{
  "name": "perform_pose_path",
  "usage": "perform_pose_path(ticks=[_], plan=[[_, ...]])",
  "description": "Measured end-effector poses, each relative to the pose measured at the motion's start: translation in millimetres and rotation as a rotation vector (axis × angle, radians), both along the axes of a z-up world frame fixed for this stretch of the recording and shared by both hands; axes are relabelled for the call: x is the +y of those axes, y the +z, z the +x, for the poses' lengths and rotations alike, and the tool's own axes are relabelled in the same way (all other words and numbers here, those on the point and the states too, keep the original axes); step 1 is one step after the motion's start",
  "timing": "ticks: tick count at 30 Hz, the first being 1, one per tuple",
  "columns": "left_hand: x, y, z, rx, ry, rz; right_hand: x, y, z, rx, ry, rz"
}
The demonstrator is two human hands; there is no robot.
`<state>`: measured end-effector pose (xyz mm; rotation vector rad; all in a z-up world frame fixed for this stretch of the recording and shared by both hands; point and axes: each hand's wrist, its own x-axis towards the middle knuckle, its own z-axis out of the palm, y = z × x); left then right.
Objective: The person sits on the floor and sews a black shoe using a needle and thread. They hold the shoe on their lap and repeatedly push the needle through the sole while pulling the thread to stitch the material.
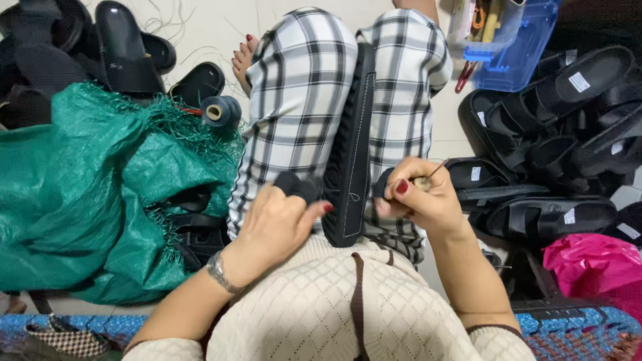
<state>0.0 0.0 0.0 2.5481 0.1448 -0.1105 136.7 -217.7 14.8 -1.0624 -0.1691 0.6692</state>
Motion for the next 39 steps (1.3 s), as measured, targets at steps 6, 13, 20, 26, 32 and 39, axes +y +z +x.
perform_pose_path(ticks=[6,13,20,26,32,39], plan=[[12.5,16.7,-25.9,0.253,-0.225,-0.681,-1.9,-57.6,-10.4,-0.004,-0.107,-0.242],[126.5,-14.2,-28.7,0.654,0.103,-0.705,-64.6,7.2,47.6,-0.852,-0.01,-1.242],[72.8,48.9,60.2,0.21,0.054,0.083,-37.4,26.0,20.0,-1.23,0.663,-0.948],[31.2,7.7,58.4,-0.036,-0.427,0.093,-36.9,24.2,21.8,-1.326,0.753,-1.018],[27.3,1.7,66.5,-0.107,-0.47,0.104,-25.7,45.6,19.6,-1.327,0.838,-1.121],[28.1,-6.1,70.0,-0.25,-0.459,0.044,-12.6,41.0,15.6,-1.252,0.873,-1.103]])
